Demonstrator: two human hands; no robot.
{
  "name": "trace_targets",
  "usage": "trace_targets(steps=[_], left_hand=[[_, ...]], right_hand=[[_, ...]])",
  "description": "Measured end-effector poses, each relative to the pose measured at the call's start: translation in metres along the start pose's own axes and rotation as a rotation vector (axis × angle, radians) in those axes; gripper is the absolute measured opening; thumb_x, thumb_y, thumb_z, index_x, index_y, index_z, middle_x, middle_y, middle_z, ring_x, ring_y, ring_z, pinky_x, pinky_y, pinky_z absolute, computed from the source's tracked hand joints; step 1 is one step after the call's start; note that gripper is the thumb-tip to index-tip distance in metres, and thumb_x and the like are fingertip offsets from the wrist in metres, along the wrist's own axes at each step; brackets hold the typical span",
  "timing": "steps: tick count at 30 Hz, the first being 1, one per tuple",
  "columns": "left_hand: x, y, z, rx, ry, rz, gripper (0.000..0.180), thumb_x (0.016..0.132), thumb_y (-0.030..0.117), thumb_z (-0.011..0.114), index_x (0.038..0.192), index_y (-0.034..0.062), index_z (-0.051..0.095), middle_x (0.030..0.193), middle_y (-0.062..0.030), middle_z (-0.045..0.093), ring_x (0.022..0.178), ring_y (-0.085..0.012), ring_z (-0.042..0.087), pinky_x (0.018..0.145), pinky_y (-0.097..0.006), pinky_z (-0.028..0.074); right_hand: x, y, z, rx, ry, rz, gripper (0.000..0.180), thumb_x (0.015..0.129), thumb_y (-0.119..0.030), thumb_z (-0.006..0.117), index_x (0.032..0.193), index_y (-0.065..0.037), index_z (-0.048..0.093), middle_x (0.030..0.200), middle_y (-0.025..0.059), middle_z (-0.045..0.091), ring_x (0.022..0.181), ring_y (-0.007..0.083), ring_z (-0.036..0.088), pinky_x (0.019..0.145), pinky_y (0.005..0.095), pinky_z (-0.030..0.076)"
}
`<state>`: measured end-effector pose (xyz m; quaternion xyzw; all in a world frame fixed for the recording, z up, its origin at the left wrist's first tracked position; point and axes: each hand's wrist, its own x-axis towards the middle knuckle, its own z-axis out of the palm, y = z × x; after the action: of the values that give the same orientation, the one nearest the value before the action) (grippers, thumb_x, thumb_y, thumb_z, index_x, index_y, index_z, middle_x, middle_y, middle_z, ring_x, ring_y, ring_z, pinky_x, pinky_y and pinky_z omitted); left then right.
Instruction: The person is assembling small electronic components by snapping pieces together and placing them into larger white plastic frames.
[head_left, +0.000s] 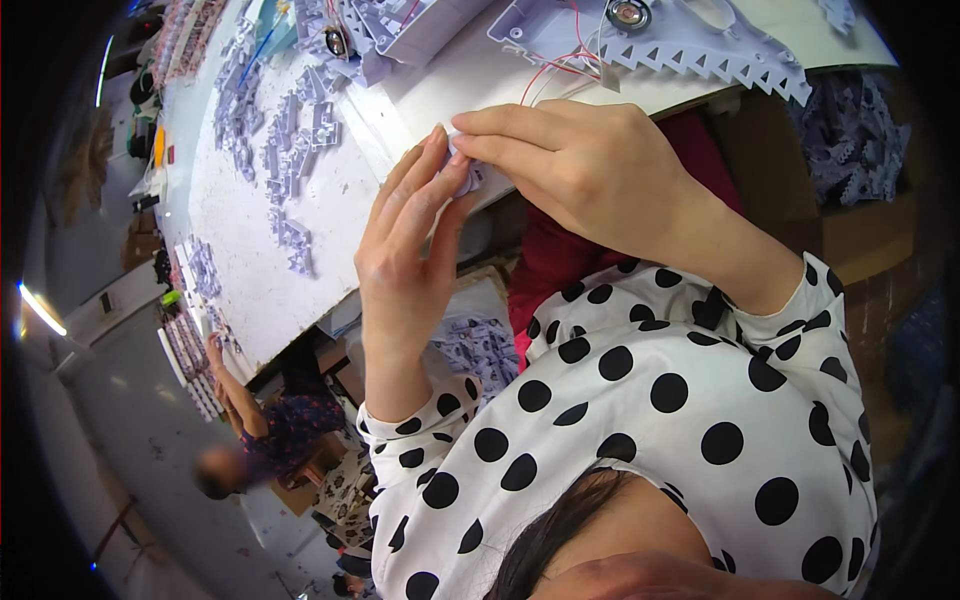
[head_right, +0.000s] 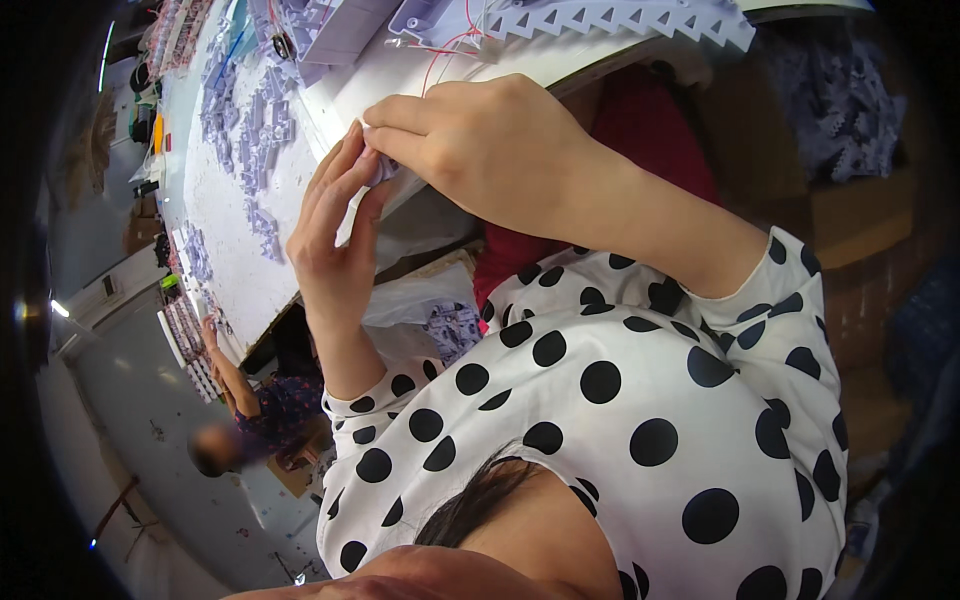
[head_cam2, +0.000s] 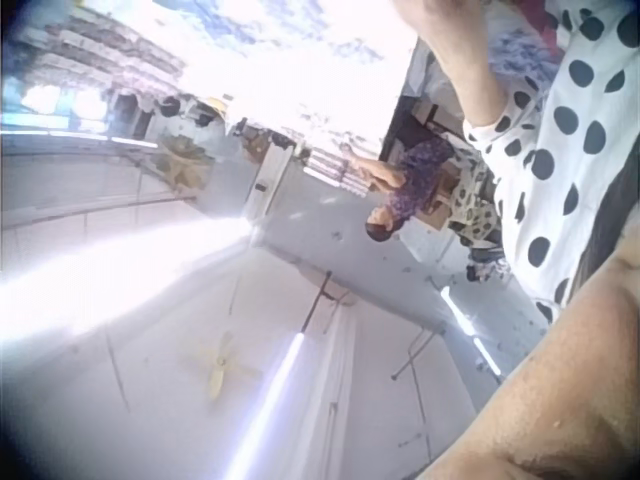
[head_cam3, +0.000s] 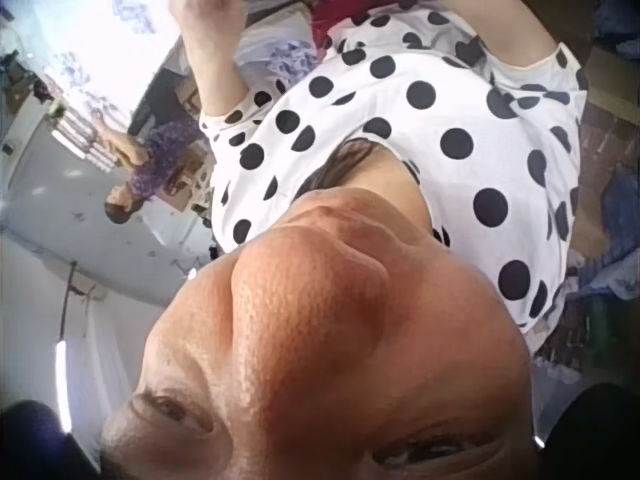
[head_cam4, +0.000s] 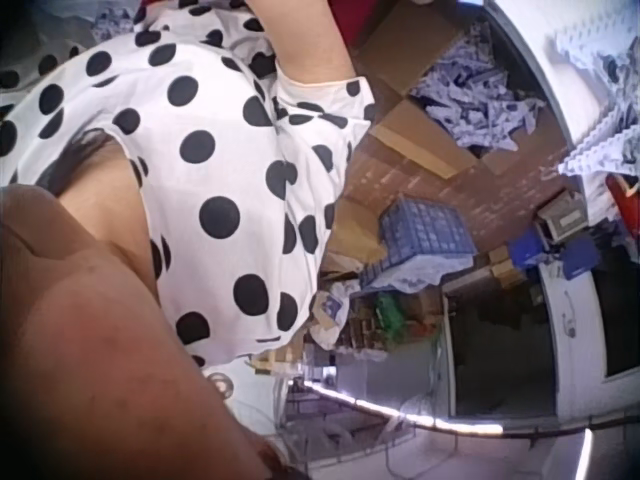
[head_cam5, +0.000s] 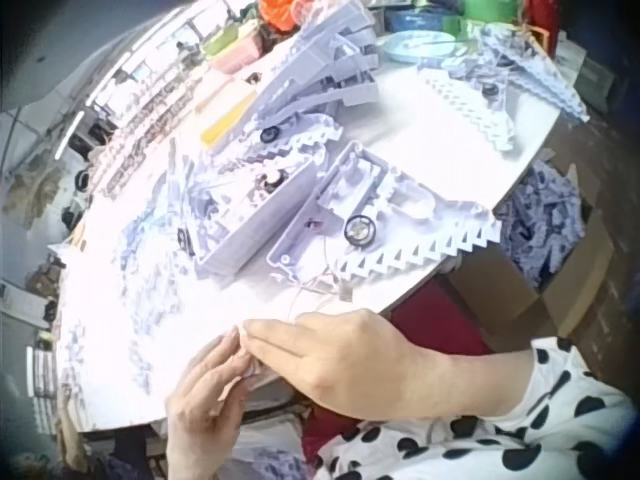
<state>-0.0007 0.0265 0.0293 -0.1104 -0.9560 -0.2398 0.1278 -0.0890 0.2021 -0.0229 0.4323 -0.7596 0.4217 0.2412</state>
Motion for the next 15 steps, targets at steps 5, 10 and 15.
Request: trace_targets(steps=[5,10,15], left_hand=[[-0.020,-0.007,0.023,-0.009,0.145,0.003,0.045,0.084,-0.009,0.067,0.128,0.0002,0.063,0.136,-0.0221,0.059,0.130,-0.0398,0.054,0.106,-0.044,0.046],[-0.011,-0.001,0.023,0.044,0.165,0.079,0.049,0.081,-0.004,0.073,0.129,0.0006,0.062,0.134,-0.0211,0.060,0.127,-0.0396,0.056,0.108,-0.045,0.045],[-0.011,-0.009,0.022,-0.033,0.152,0.047,0.049,0.078,-0.005,0.077,0.125,0.0010,0.063,0.127,-0.0186,0.065,0.122,-0.0350,0.061,0.101,-0.042,0.051]], right_hand=[[0.007,-0.004,-0.009,-0.075,-0.121,-0.008,0.018,0.079,-0.014,0.065,0.095,-0.008,0.067,0.094,-0.0026,0.064,0.066,0.0130,0.065,0.057,0.0273,0.053],[0.009,-0.004,-0.016,-0.176,-0.167,-0.083,0.019,0.078,-0.015,0.065,0.095,-0.007,0.067,0.095,-0.0015,0.064,0.063,0.0130,0.066,0.054,0.0272,0.052],[0.002,-0.002,-0.011,-0.132,-0.100,-0.114,0.021,0.078,-0.013,0.064,0.098,-0.005,0.067,0.095,0.0042,0.067,0.065,0.0152,0.068,0.055,0.0270,0.053]])
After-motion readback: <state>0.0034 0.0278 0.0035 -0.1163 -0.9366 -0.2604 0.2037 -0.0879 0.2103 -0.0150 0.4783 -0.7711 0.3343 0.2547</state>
